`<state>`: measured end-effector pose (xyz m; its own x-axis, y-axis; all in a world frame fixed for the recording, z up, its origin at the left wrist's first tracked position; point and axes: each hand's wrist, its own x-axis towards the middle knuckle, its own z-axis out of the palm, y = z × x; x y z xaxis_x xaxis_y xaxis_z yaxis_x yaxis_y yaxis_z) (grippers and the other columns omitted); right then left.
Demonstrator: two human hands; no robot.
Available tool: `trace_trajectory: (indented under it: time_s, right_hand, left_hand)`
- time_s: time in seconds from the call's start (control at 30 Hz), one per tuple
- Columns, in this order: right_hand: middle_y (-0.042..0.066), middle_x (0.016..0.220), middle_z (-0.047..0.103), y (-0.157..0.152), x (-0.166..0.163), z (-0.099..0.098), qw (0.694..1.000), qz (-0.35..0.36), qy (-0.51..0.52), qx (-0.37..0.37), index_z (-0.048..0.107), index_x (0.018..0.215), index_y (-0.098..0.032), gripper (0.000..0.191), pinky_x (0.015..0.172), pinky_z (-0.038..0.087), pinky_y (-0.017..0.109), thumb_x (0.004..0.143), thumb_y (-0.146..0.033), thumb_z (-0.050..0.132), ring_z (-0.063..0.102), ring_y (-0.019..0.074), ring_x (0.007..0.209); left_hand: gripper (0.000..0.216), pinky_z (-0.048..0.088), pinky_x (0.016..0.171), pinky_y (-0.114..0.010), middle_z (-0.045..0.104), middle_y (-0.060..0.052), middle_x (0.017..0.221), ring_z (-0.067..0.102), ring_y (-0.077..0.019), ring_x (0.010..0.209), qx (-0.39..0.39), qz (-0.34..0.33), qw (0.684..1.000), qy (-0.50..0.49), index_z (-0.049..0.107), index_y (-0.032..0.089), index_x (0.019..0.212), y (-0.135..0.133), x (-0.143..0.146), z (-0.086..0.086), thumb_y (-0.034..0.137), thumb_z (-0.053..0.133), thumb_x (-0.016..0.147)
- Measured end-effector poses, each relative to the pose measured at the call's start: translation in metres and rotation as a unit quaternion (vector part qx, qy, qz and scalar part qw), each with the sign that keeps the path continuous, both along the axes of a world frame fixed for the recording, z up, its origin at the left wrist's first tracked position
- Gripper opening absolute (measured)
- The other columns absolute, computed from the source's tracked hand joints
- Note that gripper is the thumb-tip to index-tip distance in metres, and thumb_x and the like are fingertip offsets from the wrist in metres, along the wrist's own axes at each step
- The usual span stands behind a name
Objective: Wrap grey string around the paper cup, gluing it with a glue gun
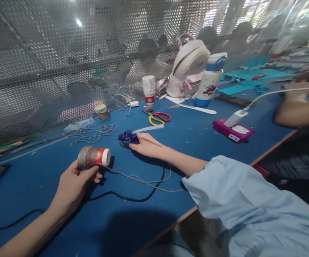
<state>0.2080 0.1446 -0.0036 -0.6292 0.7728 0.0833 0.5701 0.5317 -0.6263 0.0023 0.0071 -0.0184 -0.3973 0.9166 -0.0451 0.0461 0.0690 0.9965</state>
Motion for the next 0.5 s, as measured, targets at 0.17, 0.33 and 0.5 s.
trace_trajectory:
  time_s: [0.17,0.33,0.5]
  right_hand:
    - [-0.003,0.065,0.06,-0.03,0.007,0.015,0.992,0.081,0.089,-0.03,0.065,0.093,-0.015,0.024,0.055,0.039,0.021,0.085,-0.035,0.054,0.054,0.0107,0.057]
    - [0.0,0.07,0.06,-0.054,0.001,0.015,0.993,0.086,0.073,0.041,0.062,0.081,-0.015,0.029,0.055,0.035,0.021,0.083,-0.044,0.06,0.051,0.0098,0.058]
    - [0.0,0.068,0.059,-0.056,-0.001,0.009,0.99,0.09,0.074,0.084,0.061,0.078,-0.016,0.03,0.053,0.033,0.021,0.086,-0.045,0.058,0.049,0.0094,0.056]
  left_hand:
    - [0.032,0.047,0.046,-0.021,0.065,0.003,0.051,0.057,-0.0115,0.043,0.006,0.014,1.0,0.011,0.057,0.014,0.092,0.001,-0.003,-0.001,0.027,0.074,0.069]
    - [0.032,0.043,0.039,-0.019,0.061,0.005,0.048,0.055,-0.0108,0.041,-0.001,0.016,0.999,0.029,0.057,0.014,0.091,0.003,-0.001,0.001,0.029,0.075,0.068]
    - [0.035,0.044,0.039,-0.019,0.061,0.005,0.05,0.057,-0.0116,0.043,-0.001,0.017,0.999,0.051,0.057,0.015,0.094,0.002,0.002,0.002,0.03,0.074,0.068]
